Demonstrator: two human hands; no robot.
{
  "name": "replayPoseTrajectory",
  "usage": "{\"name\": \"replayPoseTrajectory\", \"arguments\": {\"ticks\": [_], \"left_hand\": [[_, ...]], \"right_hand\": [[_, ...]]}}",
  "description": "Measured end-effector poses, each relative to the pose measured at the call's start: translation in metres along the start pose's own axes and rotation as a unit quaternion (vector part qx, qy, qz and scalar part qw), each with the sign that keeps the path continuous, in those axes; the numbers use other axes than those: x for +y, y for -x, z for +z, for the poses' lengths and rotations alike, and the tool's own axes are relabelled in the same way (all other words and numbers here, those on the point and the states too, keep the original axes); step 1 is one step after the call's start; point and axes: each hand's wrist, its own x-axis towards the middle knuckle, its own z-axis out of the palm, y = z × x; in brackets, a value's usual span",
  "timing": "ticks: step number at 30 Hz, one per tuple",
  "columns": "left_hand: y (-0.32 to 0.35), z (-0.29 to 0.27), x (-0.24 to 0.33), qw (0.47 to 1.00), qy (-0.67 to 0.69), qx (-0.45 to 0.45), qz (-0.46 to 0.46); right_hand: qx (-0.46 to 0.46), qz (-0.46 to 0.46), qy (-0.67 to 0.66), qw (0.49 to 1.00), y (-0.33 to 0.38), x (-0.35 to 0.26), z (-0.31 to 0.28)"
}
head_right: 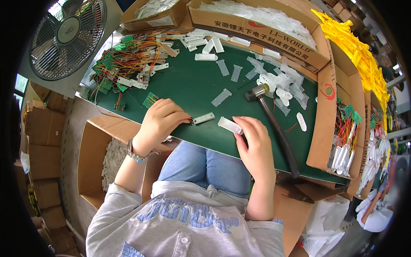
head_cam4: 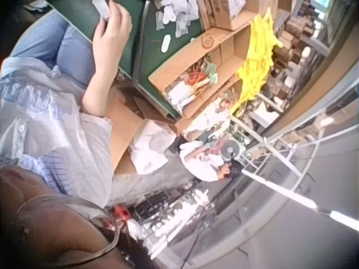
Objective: Assembling small circuit boards into plastic housings and securing them with a hammer.
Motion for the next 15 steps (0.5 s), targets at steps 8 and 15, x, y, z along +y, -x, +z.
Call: {"name": "replayPoseTrajectory", "arguments": {"ticks": [8,15], "left_hand": [[-0.021,0.005,0.014,0.996,0.053,0.062,0.041],[-0.037,0.009,0.016,0.990,0.010,0.026,0.136]], "right_hand": [[-0.011,0.001,-0.036,0.999,-0.001,-0.005,0.002],[-0.017,0.000,-0.028,0.999,-0.001,-0.006,0.003]]}}
